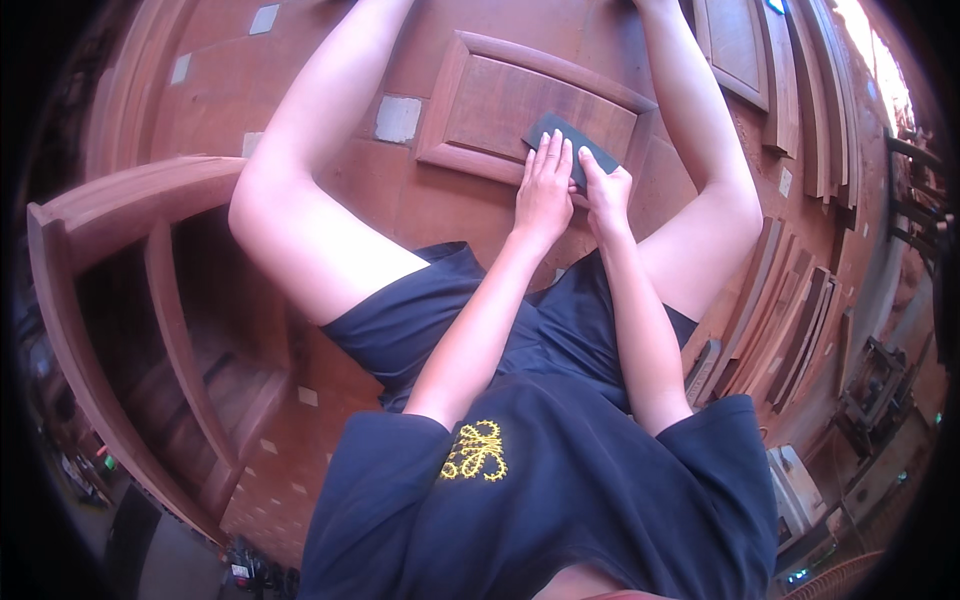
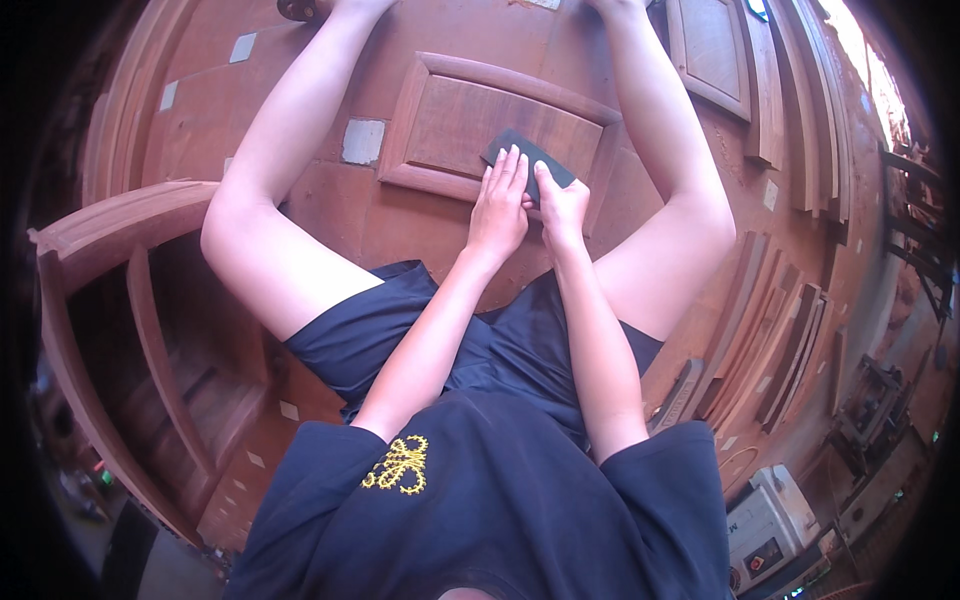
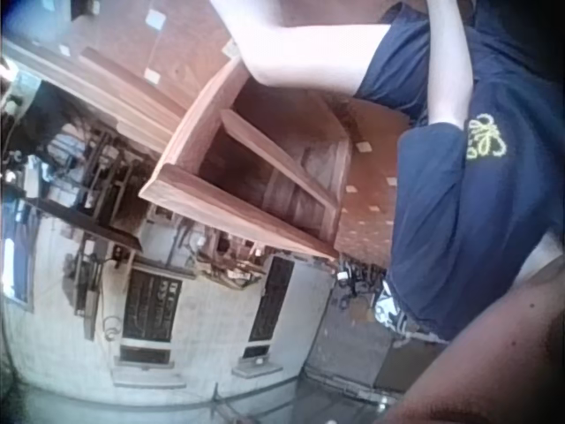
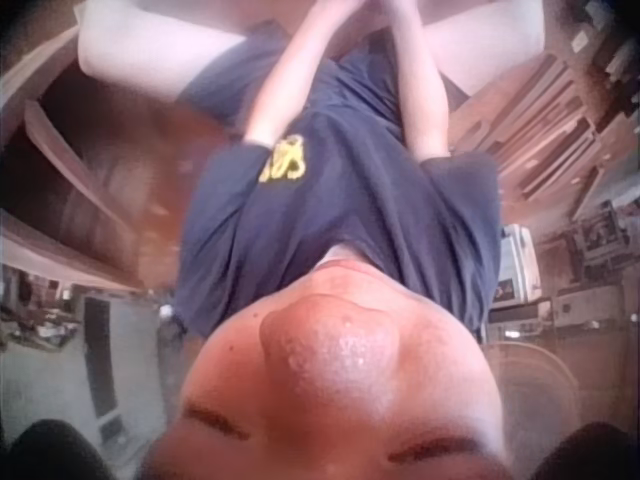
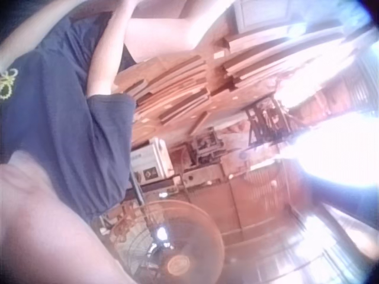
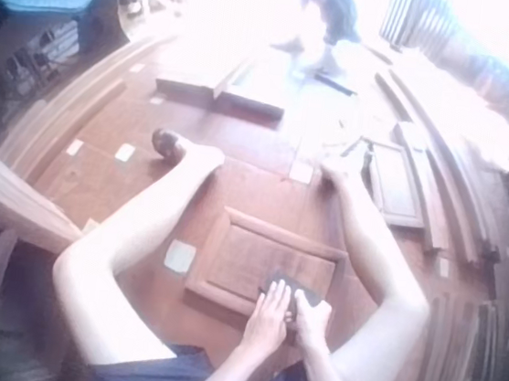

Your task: The person sits on the floor and sands a rectangular wooden panel using a sanding block. They repeatedly rub the surface, flip the panel, and continue sanding different areas.

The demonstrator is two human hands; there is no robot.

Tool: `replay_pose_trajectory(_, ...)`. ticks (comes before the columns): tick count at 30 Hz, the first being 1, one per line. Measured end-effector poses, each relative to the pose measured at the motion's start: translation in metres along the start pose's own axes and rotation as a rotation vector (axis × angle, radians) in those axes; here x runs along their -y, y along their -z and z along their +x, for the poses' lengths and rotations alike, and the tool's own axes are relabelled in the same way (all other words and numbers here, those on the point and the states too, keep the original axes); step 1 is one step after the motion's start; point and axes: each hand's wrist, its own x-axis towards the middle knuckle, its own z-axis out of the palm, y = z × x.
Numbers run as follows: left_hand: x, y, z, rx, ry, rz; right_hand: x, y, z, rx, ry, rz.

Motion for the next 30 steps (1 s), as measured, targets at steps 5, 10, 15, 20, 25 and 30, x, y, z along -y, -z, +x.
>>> replay_pose_trajectory(5,0.002,-0.005,0.000,-0.039,0.052,0.022,-0.004,-0.008,0.003,0.045,0.043,0.017)
replay_pose_trajectory(10,0.018,0.008,0.010,-0.200,0.195,0.017,-0.012,-0.048,0.020,0.151,-0.029,0.005)
replay_pose_trajectory(15,0.026,0.012,0.008,-0.262,0.200,0.013,-0.012,-0.060,0.007,0.133,-0.074,0.028)
replay_pose_trajectory(20,0.003,-0.002,-0.011,-0.165,0.153,0.043,-0.012,-0.020,-0.008,0.013,-0.164,0.000)
replay_pose_trajectory(25,0.002,-0.011,0.003,-0.180,0.223,0.259,-0.014,-0.029,0.022,0.166,-0.169,-0.019)
replay_pose_trajectory(30,0.033,0.007,0.008,-0.151,0.345,0.439,-0.017,-0.075,0.011,0.243,-0.192,-0.135)
